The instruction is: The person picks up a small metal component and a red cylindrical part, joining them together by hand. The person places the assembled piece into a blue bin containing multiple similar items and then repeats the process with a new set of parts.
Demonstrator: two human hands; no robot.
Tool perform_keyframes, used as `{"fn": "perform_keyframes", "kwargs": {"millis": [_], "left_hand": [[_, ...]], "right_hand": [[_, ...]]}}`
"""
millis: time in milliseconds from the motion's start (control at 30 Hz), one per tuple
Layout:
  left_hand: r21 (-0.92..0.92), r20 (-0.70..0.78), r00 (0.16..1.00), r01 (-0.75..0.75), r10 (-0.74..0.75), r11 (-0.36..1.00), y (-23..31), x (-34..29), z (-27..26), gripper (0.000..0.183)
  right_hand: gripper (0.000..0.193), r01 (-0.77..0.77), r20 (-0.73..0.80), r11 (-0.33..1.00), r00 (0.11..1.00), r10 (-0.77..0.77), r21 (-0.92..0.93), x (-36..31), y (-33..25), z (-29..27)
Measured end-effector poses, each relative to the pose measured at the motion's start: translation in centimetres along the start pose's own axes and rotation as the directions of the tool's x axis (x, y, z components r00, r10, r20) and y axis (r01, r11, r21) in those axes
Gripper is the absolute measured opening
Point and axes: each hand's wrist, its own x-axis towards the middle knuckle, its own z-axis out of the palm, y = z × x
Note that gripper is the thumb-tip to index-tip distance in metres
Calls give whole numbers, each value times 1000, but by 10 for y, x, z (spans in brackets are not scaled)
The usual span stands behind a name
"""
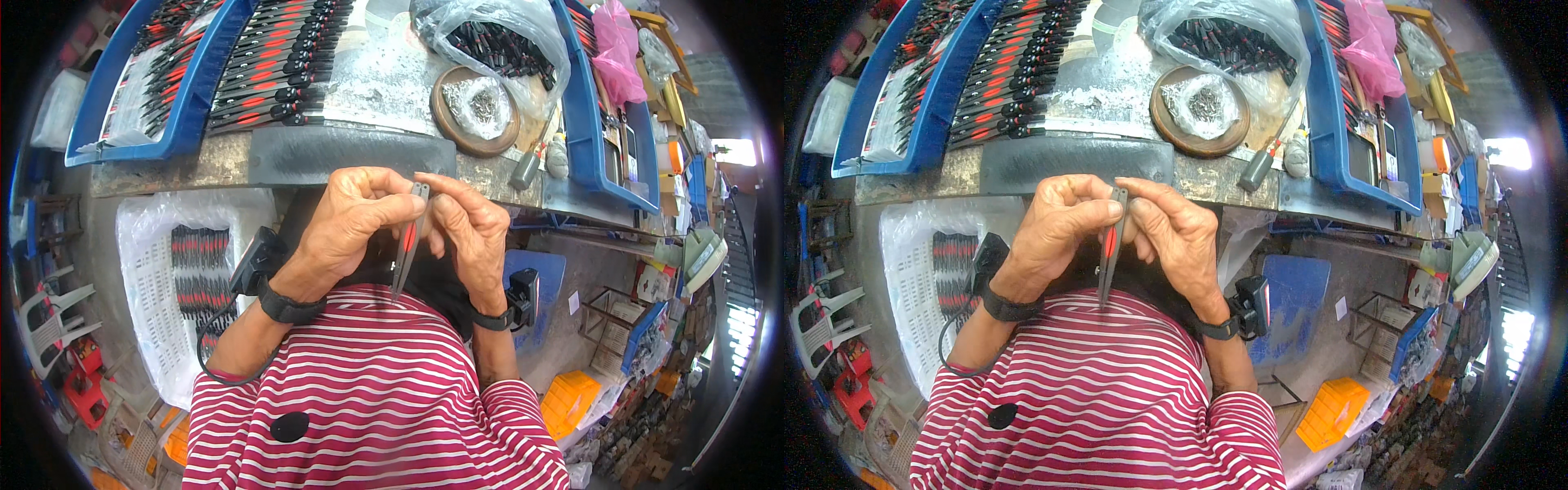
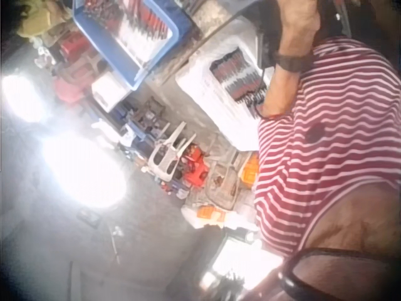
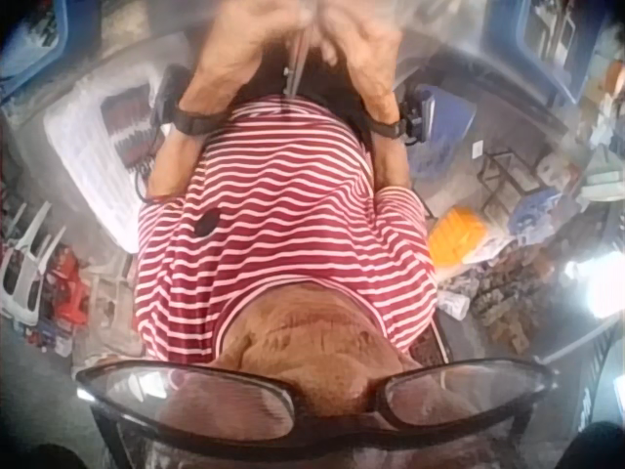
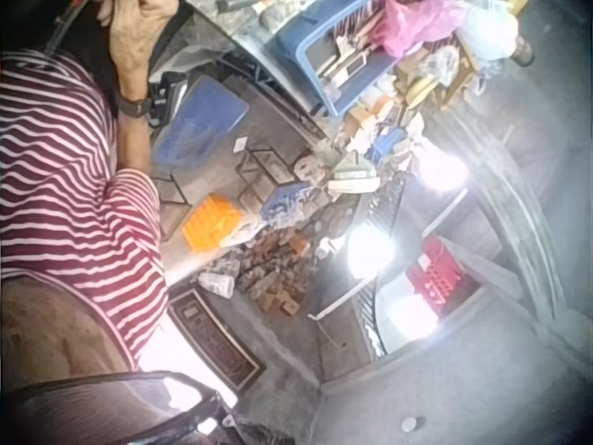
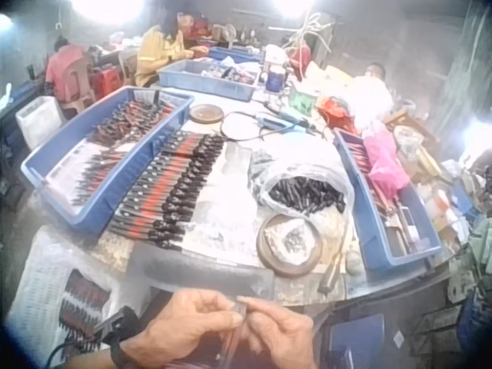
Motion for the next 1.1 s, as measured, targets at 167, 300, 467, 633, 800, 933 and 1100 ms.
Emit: {"fn": "perform_keyframes", "kwargs": {"millis": [167,300,467,633,800,933,1100], "left_hand": [[35,82,989,119,-121,992,3,7,-3,13],[28,164,962,217,-219,976,6,13,1,15],[90,180,964,183,-197,979,8,18,12,18],[212,198,960,153,-196,965,9,25,16,19],[225,261,945,137,-196,965,1,28,17,22],[227,271,938,156,-216,961,-6,26,20,23],[195,303,932,143,-198,970,-11,25,21,22]], "right_hand": [[22,-48,52,979,998,39,200,7,7,-11],[19,-12,105,948,994,-23,318,10,6,-20],[20,6,83,946,996,-35,325,10,-1,-29],[23,20,-2,964,1000,-20,264,6,-5,-36],[24,-4,19,900,1000,-5,436,6,5,-47],[29,7,18,880,1000,-18,475,3,13,-57],[25,3,4,851,1000,-6,525,-2,20,-58]]}}
